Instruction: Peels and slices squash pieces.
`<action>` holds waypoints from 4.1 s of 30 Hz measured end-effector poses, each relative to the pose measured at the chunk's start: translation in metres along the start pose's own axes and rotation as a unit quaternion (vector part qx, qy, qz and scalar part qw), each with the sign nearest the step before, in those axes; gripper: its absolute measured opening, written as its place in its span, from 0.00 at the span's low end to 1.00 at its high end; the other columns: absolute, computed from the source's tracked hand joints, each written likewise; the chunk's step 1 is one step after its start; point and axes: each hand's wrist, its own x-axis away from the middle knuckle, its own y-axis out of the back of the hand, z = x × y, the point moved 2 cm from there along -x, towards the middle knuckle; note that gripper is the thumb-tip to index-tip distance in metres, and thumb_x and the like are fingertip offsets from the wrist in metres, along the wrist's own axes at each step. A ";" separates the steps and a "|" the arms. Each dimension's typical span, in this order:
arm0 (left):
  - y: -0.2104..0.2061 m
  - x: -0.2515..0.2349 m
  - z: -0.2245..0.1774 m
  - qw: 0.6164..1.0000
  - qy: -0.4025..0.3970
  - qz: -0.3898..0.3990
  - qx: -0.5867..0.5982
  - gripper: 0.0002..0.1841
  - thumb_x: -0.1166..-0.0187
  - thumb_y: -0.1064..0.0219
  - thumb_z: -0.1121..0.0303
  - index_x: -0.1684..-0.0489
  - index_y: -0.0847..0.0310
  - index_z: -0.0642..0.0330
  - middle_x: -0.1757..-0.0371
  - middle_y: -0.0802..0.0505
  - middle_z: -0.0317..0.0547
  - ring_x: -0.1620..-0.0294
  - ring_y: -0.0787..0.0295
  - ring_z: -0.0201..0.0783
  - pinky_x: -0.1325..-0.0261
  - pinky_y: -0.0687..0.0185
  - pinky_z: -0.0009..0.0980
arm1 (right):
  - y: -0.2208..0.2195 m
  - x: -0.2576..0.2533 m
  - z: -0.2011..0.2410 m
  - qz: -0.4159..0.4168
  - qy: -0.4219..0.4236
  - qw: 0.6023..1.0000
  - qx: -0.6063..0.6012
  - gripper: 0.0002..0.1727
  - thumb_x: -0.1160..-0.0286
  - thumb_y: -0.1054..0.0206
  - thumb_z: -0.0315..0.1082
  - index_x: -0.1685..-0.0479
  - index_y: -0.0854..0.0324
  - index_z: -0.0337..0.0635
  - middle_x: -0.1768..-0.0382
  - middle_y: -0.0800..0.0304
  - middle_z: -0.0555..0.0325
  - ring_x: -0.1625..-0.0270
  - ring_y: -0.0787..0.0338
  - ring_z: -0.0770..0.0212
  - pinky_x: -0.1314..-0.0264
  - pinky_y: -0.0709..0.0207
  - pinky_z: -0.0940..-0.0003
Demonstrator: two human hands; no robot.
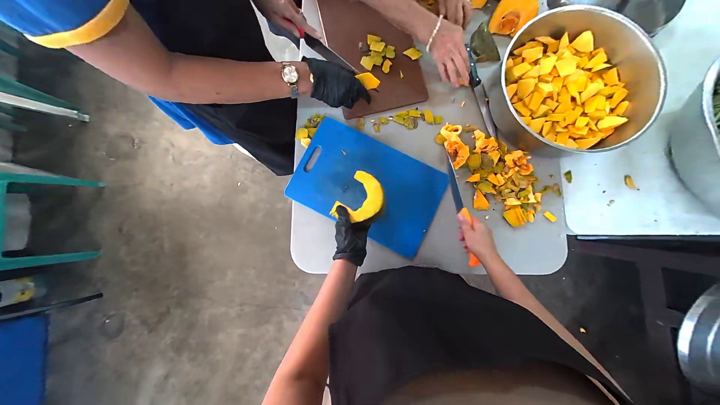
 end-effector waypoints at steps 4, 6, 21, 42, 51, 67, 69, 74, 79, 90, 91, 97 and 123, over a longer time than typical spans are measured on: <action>-0.027 -0.004 0.009 0.960 0.028 -0.036 -0.276 0.28 0.03 0.57 0.54 0.20 0.39 0.71 0.34 0.18 0.67 0.38 0.15 0.50 0.36 0.16 0.44 | 0.011 0.028 -0.022 -0.009 -0.010 1.000 0.004 0.27 0.04 0.51 0.47 0.27 0.31 0.30 0.65 0.15 0.47 0.70 0.15 0.55 0.62 0.18 0.56; -0.029 -0.004 0.001 0.853 -0.040 -0.079 -0.515 0.29 0.08 0.44 0.58 0.22 0.34 0.77 0.27 0.21 0.74 0.25 0.23 0.61 0.23 0.28 0.51 | 0.006 0.037 -0.031 -0.006 -0.019 1.000 0.012 0.25 0.05 0.49 0.45 0.27 0.30 0.30 0.63 0.13 0.45 0.69 0.13 0.53 0.60 0.17 0.54; -0.090 -0.007 -0.025 0.638 0.023 0.293 -0.712 0.36 0.26 0.26 0.47 0.26 0.25 0.64 0.37 0.11 0.60 0.34 0.14 0.54 0.29 0.22 0.57 | 0.003 0.042 -0.020 0.015 -0.005 0.999 0.041 0.24 0.10 0.43 0.34 0.20 0.34 0.32 0.48 0.12 0.31 0.49 0.09 0.37 0.42 0.20 0.41; -0.071 -0.005 -0.042 0.514 -0.042 0.248 -0.820 0.20 0.11 0.50 0.76 0.29 0.28 0.85 0.33 0.17 0.79 0.26 0.22 0.67 0.20 0.34 0.52 | -0.031 0.050 0.036 0.140 0.175 0.965 0.138 0.38 0.08 0.55 0.60 0.43 0.20 0.27 0.58 0.11 0.33 0.49 0.09 0.33 0.47 0.21 0.35; -0.066 -0.010 -0.033 0.588 -0.018 0.216 -0.779 0.18 0.11 0.48 0.75 0.34 0.22 0.80 0.41 0.11 0.72 0.36 0.14 0.59 0.27 0.26 0.50 | -0.032 0.029 0.026 0.183 0.140 0.968 0.099 0.36 0.06 0.56 0.57 0.44 0.20 0.27 0.62 0.12 0.32 0.53 0.10 0.32 0.49 0.22 0.35; -0.064 0.001 -0.033 0.547 -0.103 0.206 -0.805 0.17 0.19 0.44 0.81 0.38 0.21 0.87 0.40 0.13 0.81 0.33 0.16 0.71 0.27 0.27 0.56 | -0.048 0.033 0.039 0.029 0.241 0.950 0.196 0.44 0.15 0.52 0.66 0.60 0.17 0.24 0.73 0.12 0.32 0.67 0.07 0.30 0.72 0.19 0.40; -0.066 0.004 -0.030 0.532 -0.127 0.201 -0.813 0.17 0.20 0.45 0.82 0.41 0.21 0.90 0.41 0.12 0.82 0.35 0.15 0.72 0.28 0.27 0.53 | -0.050 0.031 0.041 0.027 0.240 0.951 0.192 0.43 0.15 0.52 0.65 0.61 0.17 0.24 0.73 0.13 0.33 0.68 0.07 0.31 0.73 0.20 0.41; -0.068 0.004 -0.032 0.551 -0.133 0.199 -0.800 0.17 0.21 0.45 0.83 0.42 0.22 0.93 0.42 0.13 0.85 0.35 0.16 0.73 0.27 0.27 0.52 | -0.055 0.022 0.053 0.041 0.222 0.957 0.184 0.43 0.14 0.52 0.65 0.59 0.17 0.24 0.70 0.11 0.32 0.64 0.06 0.31 0.69 0.19 0.40; -0.123 0.012 -0.053 0.480 0.127 0.183 -0.848 0.21 0.12 0.50 0.78 0.26 0.32 0.88 0.25 0.23 0.81 0.19 0.30 0.62 0.15 0.45 0.41 | -0.052 0.021 0.060 0.066 0.194 0.961 0.186 0.43 0.14 0.52 0.65 0.56 0.17 0.24 0.67 0.10 0.31 0.59 0.06 0.30 0.63 0.19 0.39; -0.081 0.025 -0.007 0.504 -0.047 0.262 -0.821 0.19 0.19 0.36 0.71 0.39 0.18 0.82 0.42 0.10 0.75 0.35 0.13 0.67 0.29 0.24 0.55 | -0.030 0.024 0.036 0.127 0.143 0.974 0.121 0.38 0.09 0.54 0.61 0.52 0.17 0.27 0.67 0.12 0.34 0.57 0.08 0.31 0.56 0.21 0.34; -0.087 0.027 -0.009 0.477 -0.029 0.265 -0.837 0.19 0.16 0.40 0.71 0.38 0.19 0.82 0.39 0.11 0.76 0.32 0.15 0.68 0.26 0.26 0.54 | -0.028 0.033 0.034 0.120 0.169 0.971 0.123 0.41 0.10 0.55 0.63 0.55 0.17 0.27 0.69 0.12 0.35 0.60 0.09 0.32 0.60 0.21 0.35; -0.108 0.032 -0.012 0.425 0.082 0.279 -0.857 0.23 0.08 0.51 0.65 0.26 0.24 0.74 0.29 0.16 0.72 0.23 0.23 0.62 0.19 0.38 0.49 | -0.021 0.055 0.023 0.095 0.198 0.964 0.150 0.42 0.13 0.53 0.65 0.62 0.18 0.27 0.74 0.14 0.36 0.67 0.09 0.33 0.68 0.22 0.38; -0.081 0.019 0.013 0.451 -0.053 0.245 -0.857 0.19 0.12 0.42 0.66 0.40 0.16 0.76 0.43 0.09 0.73 0.39 0.12 0.68 0.33 0.25 0.57 | -0.020 0.047 0.013 0.066 0.190 0.970 0.134 0.42 0.14 0.54 0.64 0.68 0.18 0.27 0.79 0.17 0.38 0.72 0.10 0.34 0.74 0.23 0.41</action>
